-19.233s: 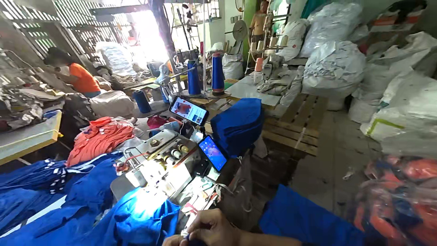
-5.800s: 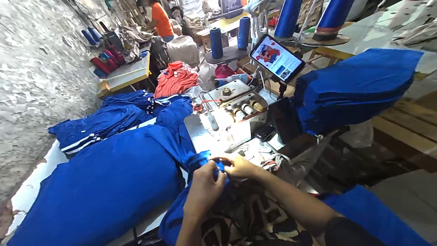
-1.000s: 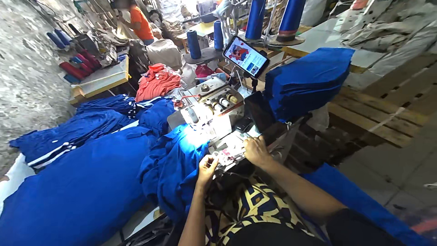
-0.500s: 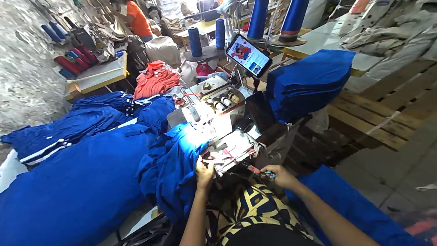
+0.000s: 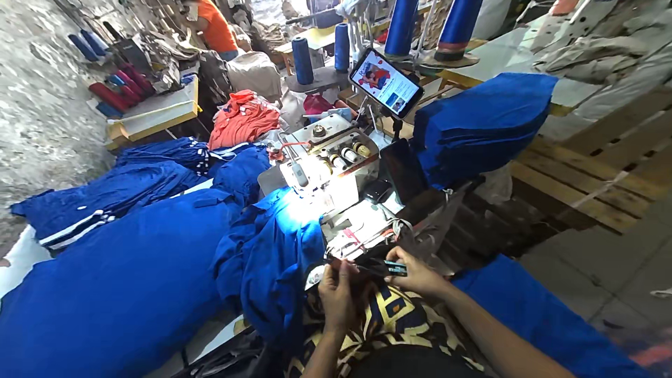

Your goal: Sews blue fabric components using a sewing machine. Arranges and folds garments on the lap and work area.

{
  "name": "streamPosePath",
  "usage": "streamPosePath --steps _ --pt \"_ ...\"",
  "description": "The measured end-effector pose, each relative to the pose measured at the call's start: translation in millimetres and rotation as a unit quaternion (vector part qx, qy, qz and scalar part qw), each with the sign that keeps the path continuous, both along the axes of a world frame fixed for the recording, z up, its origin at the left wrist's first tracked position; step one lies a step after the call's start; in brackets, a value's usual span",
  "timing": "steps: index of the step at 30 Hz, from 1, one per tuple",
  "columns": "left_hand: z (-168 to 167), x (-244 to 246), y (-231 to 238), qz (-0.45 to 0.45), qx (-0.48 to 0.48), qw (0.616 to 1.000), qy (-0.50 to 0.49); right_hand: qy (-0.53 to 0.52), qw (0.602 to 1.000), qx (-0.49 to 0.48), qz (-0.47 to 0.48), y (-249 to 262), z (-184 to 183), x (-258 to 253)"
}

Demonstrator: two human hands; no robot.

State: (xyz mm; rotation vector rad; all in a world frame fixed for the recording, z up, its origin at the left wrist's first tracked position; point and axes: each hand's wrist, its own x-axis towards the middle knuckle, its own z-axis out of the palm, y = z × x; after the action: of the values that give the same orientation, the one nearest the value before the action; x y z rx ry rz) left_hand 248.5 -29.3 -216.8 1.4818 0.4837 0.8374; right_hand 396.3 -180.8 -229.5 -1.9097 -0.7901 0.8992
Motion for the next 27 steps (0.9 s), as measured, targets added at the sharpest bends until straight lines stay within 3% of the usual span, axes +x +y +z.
streamPosePath --steps 3,5,8,10,12,15,17,20,22,24,27 --pt "5.7 -13.7 13.9 0.082 0.034 0.996 -0.024 -0.115 0.984 -0.137 -0.016 -6.0 -16.0 11.7" --pt "6.3 -20.9 15.3 0.106 0.031 0.993 -0.029 -0.199 0.966 -0.163 -0.011 -2.4 -22.2 9.1" --pt "-0.3 -25.0 7.7 0.092 0.027 0.995 -0.026 -0.394 0.919 -0.014 -0.016 14.7 -42.4 -6.5" --pt "-4.4 -26.1 0.6 0.066 0.016 0.997 -0.027 -0.535 0.836 0.124 -0.024 35.0 -70.1 -8.2" --pt "-7.1 -27.2 -4.6 0.045 0.01 0.999 -0.027 -0.568 0.801 0.19 0.006 49.4 -90.2 -6.3" --pt "-16.0 -30.9 -3.1 0.02 0.045 0.999 -0.016 -0.509 0.846 0.132 0.09 45.2 -99.1 -8.5" --pt "-17.4 -33.9 0.3 0.004 0.07 0.997 0.02 -0.492 0.86 0.099 0.094 40.4 -96.4 -10.1" --pt "-15.2 -33.7 4.5 -0.043 0.119 0.986 0.108 -0.451 0.855 0.256 0.005 40.2 -78.5 -14.1" --pt "-16.7 -29.3 0.7 -0.087 0.146 0.976 0.138 -0.27 0.914 0.304 -0.007 35.1 -44.0 -31.0" --pt "-14.3 -20.7 -6.3 -0.132 0.166 0.968 0.134 -0.056 0.963 0.26 0.039 26.7 -13.9 -42.0" --pt "6.2 -7.7 -1.7 -0.23 0.246 0.927 0.165 0.09 0.963 0.252 -0.039 26.7 2.3 -51.3"
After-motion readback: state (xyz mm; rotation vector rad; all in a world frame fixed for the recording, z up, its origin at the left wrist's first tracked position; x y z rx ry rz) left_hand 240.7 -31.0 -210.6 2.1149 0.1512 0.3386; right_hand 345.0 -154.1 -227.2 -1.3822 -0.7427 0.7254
